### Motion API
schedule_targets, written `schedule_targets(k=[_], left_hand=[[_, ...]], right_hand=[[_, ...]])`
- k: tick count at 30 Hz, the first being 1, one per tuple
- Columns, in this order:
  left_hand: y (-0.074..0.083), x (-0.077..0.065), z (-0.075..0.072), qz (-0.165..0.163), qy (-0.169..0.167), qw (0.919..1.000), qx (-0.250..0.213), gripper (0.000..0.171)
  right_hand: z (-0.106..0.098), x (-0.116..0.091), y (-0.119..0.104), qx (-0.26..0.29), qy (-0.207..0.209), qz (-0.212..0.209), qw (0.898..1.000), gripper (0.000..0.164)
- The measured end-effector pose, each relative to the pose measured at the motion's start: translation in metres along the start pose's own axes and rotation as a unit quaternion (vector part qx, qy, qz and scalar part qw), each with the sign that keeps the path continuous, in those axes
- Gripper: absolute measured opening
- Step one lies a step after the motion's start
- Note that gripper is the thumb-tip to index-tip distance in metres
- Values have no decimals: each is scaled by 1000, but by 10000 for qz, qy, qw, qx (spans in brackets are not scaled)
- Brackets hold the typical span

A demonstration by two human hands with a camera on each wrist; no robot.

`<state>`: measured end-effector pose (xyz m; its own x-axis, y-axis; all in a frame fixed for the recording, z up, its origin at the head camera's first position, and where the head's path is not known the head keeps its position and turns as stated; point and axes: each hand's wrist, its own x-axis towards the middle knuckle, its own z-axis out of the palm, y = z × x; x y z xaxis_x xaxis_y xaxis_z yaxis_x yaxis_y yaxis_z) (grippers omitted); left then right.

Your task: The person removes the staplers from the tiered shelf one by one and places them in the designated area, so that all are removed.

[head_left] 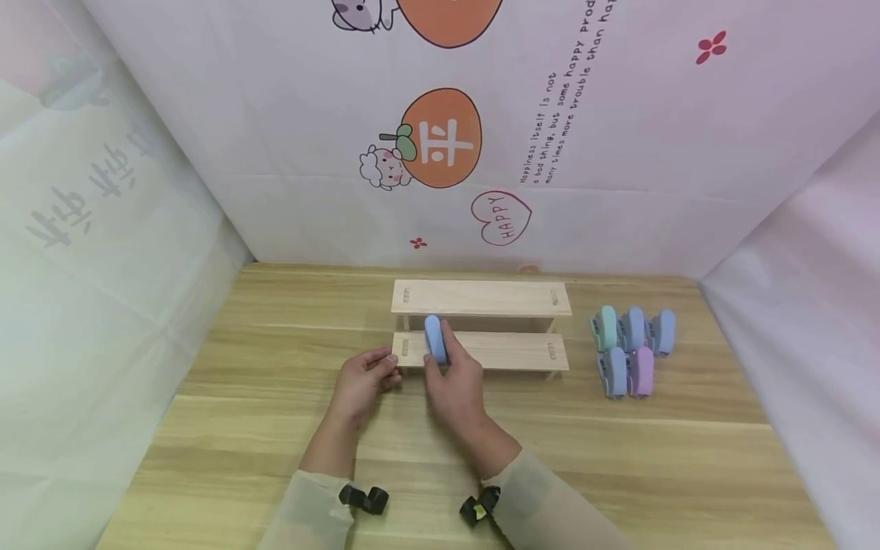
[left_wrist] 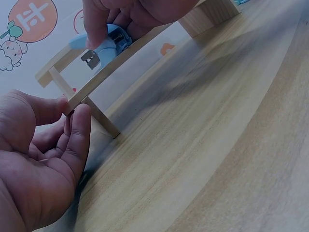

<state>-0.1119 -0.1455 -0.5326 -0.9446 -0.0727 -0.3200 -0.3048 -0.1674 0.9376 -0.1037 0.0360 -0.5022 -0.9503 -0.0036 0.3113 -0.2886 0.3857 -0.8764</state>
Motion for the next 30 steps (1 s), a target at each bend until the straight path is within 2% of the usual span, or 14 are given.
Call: schedule_targets(k=[19,30], left_hand=[[0,-2,3,13,85,9999,-85,38],[2,-4,4,62,56,10000,-37,39]], right_hand=[[-12,-7,0,-122,-265,-62,9996,58],[-22,-9,-2,-38,-164,122,9998,58]])
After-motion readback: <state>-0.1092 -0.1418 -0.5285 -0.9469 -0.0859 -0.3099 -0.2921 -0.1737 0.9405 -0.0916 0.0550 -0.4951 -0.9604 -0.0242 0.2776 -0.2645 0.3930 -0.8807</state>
